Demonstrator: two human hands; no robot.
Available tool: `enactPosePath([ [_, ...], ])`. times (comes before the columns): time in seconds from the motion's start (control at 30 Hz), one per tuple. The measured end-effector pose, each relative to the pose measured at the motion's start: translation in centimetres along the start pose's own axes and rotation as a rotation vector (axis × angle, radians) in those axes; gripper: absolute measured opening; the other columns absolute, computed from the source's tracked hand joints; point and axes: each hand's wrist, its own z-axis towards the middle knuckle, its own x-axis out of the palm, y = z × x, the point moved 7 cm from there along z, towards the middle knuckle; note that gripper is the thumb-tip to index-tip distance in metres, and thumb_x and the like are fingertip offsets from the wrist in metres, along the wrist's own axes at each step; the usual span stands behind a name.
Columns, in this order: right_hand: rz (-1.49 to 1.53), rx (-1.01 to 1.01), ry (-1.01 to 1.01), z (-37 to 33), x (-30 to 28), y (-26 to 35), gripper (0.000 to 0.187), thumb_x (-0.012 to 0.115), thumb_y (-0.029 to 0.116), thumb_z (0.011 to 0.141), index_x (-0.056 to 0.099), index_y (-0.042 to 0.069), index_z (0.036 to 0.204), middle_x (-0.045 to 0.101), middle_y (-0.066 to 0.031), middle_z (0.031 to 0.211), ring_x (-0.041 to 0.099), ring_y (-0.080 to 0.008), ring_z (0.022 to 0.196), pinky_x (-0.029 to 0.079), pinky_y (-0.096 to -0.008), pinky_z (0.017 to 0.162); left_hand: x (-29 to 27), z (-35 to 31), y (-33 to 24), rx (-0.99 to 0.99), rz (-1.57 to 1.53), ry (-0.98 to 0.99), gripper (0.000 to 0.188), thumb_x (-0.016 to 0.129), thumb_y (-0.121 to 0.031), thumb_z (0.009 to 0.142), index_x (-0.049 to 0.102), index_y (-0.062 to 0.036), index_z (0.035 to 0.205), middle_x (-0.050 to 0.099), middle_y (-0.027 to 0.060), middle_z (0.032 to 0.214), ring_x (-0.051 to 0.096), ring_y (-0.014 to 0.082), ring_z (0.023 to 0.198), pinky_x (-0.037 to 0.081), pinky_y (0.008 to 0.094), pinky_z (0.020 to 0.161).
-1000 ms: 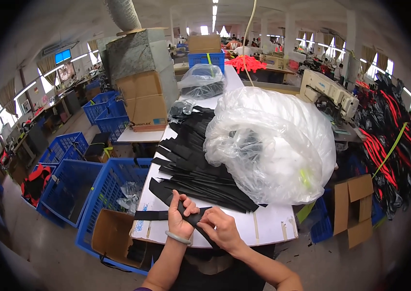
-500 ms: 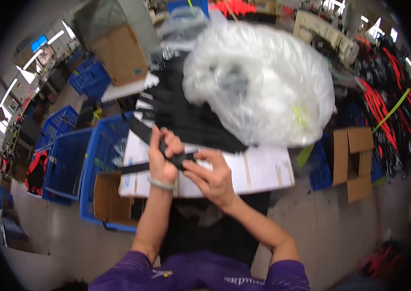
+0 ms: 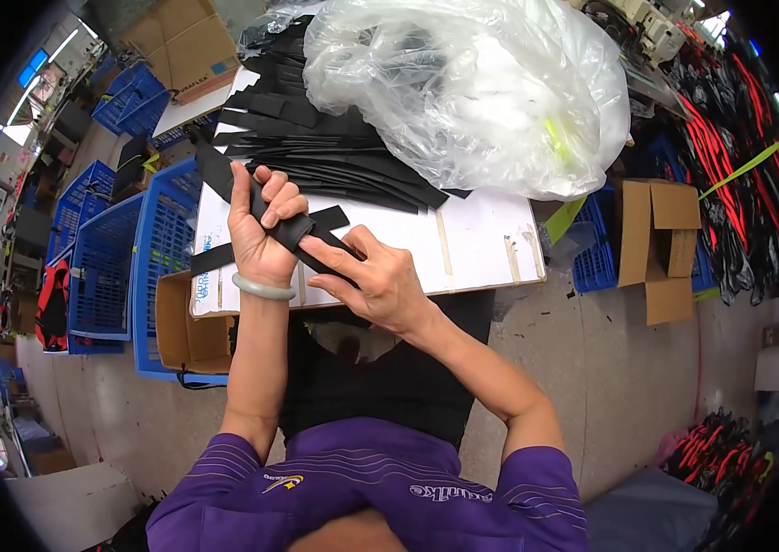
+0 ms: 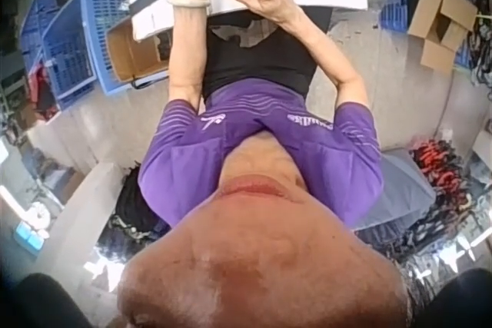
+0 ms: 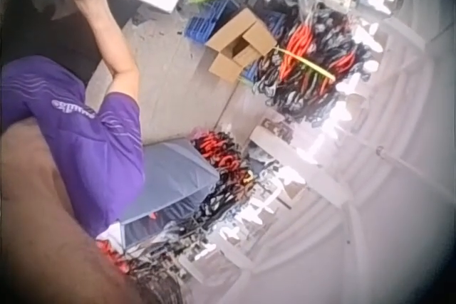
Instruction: Attach adhesive padding to black straps at a factory workstation.
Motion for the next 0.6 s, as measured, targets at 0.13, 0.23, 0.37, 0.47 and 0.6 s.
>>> enactPosePath([
  [0.13,0.012,0.009,0.018,0.2,0.1,-0.3,0.039,0.075,0.025,0.078,0.067,0.014,0.114,0.051,-0.0054,0.075,0.052,-0.0163,0.054,0.045,-0.0307,0.046,0.4,0.0,0.5,0.008,0.004,0.017,0.031,0.060,-0.035,0.093,0.056,-0.0054,0.084,0.038,-0.0013,0.063,0.034,0.0079,0.045,0.036,0.0231,0.047],
  [0.23,-0.002,0.018,0.057,0.4,0.3,-0.4,0.038,0.075,0.024,0.077,0.067,0.013,0.112,0.051,-0.0056,0.075,0.052,-0.0169,0.053,0.044,-0.0313,0.045,0.6,0.0,0.1,0.017,0.039,0.067,0.030,0.060,-0.034,0.094,0.056,-0.0054,0.083,0.038,-0.0013,0.063,0.034,0.0077,0.045,0.035,0.0232,0.047],
  [0.37,-0.005,-0.042,0.055,0.3,0.4,-0.6,0.038,0.077,0.021,0.075,0.067,0.011,0.110,0.051,-0.0062,0.074,0.052,-0.0182,0.052,0.043,-0.0318,0.044,1.8,-0.5,-0.2,0.126,0.289,0.155,0.027,0.061,-0.029,0.093,0.055,-0.0067,0.080,0.041,-0.0021,0.062,0.036,0.0077,0.043,0.035,0.0241,0.046],
  [0.47,0.029,-0.102,0.009,-0.5,0.1,-1.0,0.039,0.080,0.015,0.070,0.067,0.006,0.107,0.050,-0.0071,0.069,0.051,-0.0196,0.049,0.042,-0.0325,0.044,3.0,-1.7,0.6,0.257,0.429,0.214,0.020,0.062,-0.017,0.091,0.052,-0.0033,0.081,0.044,0.0026,0.064,0.039,0.0097,0.042,0.040,0.0265,0.043],
  [0.6,0.075,-0.236,-0.054,-1.8,0.0,-1.3,0.034,0.081,0.016,0.066,0.067,0.005,0.095,0.049,-0.0062,0.067,0.048,-0.0189,0.049,0.037,-0.0305,0.042,5.1,-3.8,1.7,0.317,0.578,0.315,0.013,0.065,-0.001,0.085,0.052,0.0002,0.082,0.049,0.0062,0.067,0.045,0.0085,0.044,0.043,0.0244,0.044],
])
